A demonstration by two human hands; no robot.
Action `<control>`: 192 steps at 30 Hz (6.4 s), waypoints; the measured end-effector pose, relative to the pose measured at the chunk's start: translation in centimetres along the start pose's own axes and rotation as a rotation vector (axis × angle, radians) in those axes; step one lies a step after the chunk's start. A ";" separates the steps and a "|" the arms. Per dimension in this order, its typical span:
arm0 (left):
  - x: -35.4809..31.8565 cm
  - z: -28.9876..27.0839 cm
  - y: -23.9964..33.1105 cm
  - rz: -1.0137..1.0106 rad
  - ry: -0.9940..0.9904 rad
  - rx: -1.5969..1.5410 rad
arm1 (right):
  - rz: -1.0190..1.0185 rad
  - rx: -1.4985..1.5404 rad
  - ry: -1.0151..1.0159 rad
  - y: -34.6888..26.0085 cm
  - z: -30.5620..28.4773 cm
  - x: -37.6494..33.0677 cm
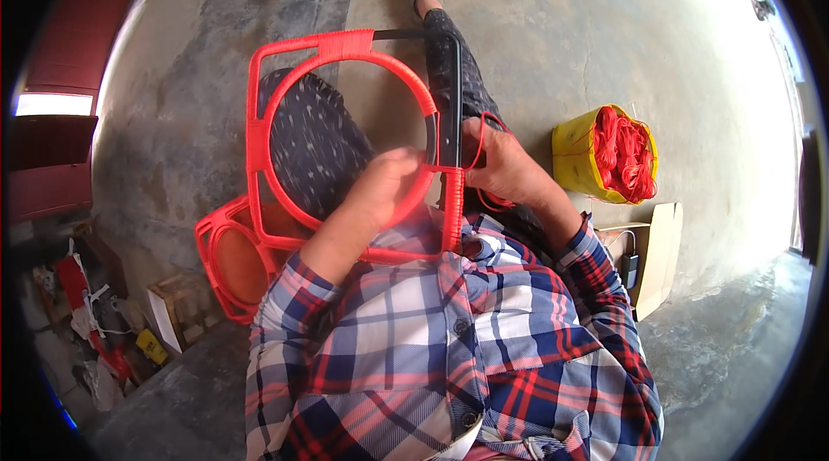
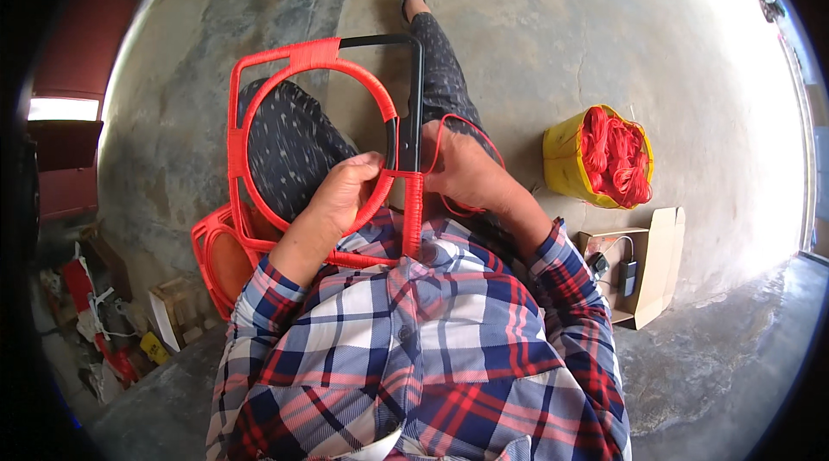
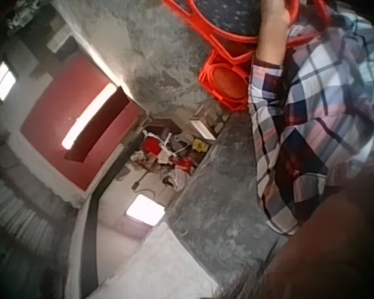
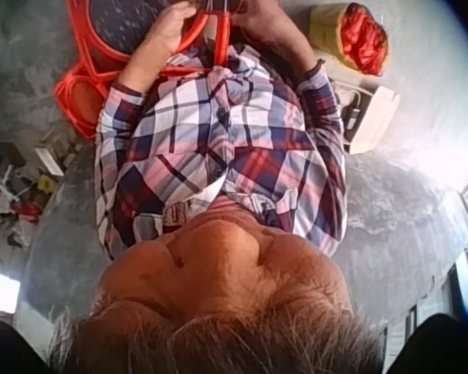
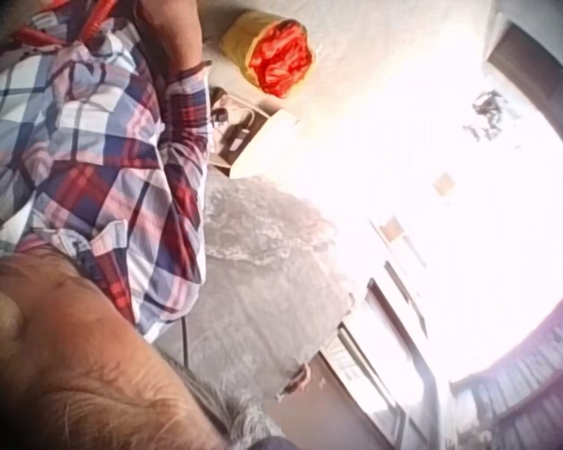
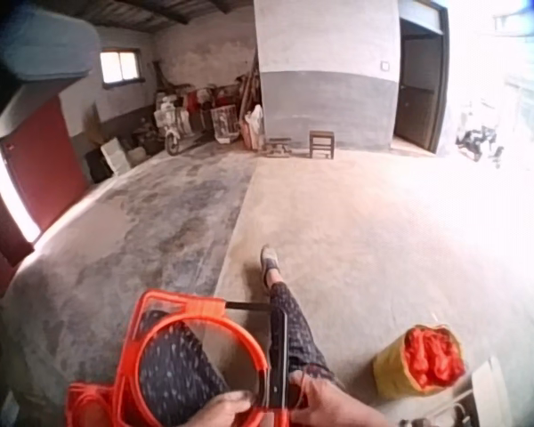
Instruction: Wrapping a red plastic furniture frame with red synthetic cord.
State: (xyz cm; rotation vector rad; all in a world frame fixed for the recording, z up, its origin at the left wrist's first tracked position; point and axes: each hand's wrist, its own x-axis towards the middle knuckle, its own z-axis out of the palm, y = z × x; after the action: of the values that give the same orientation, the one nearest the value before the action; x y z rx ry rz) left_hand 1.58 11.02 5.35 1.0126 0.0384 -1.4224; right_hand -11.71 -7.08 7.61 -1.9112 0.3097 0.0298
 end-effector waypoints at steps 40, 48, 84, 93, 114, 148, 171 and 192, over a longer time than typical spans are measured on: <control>-0.3 1.4 0.3 0.133 -0.035 0.140 | 0.278 0.431 0.130 3.4 -0.4 -4.6; -0.4 1.7 0.8 0.046 0.074 0.083 | 0.282 0.479 0.166 3.7 -2.1 -7.3; 0.7 0.8 -0.4 0.099 0.116 0.099 | -0.178 -0.110 0.190 3.3 2.1 -0.5; -0.5 2.7 0.8 0.154 0.120 0.023 | -0.235 1.040 0.338 0.3 -6.2 -8.4; -0.3 1.1 -0.7 0.206 0.082 0.250 | 0.088 0.845 0.095 -1.0 -1.4 -4.5; -0.8 2.0 -0.1 0.432 0.311 0.089 | -0.220 0.217 0.338 1.2 -0.3 0.5; -0.6 3.3 1.0 0.193 0.080 0.119 | -0.074 1.200 0.911 11.2 -14.7 -11.7; 0.1 2.2 0.4 0.105 -0.012 0.154 | 0.204 0.476 0.362 3.6 -0.3 -5.0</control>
State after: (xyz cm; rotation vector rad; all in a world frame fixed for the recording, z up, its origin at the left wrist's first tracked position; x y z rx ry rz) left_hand 0.77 9.54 6.85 1.1158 -0.1336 -1.3507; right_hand -17.36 -7.53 5.29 -1.3998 0.6908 -0.2367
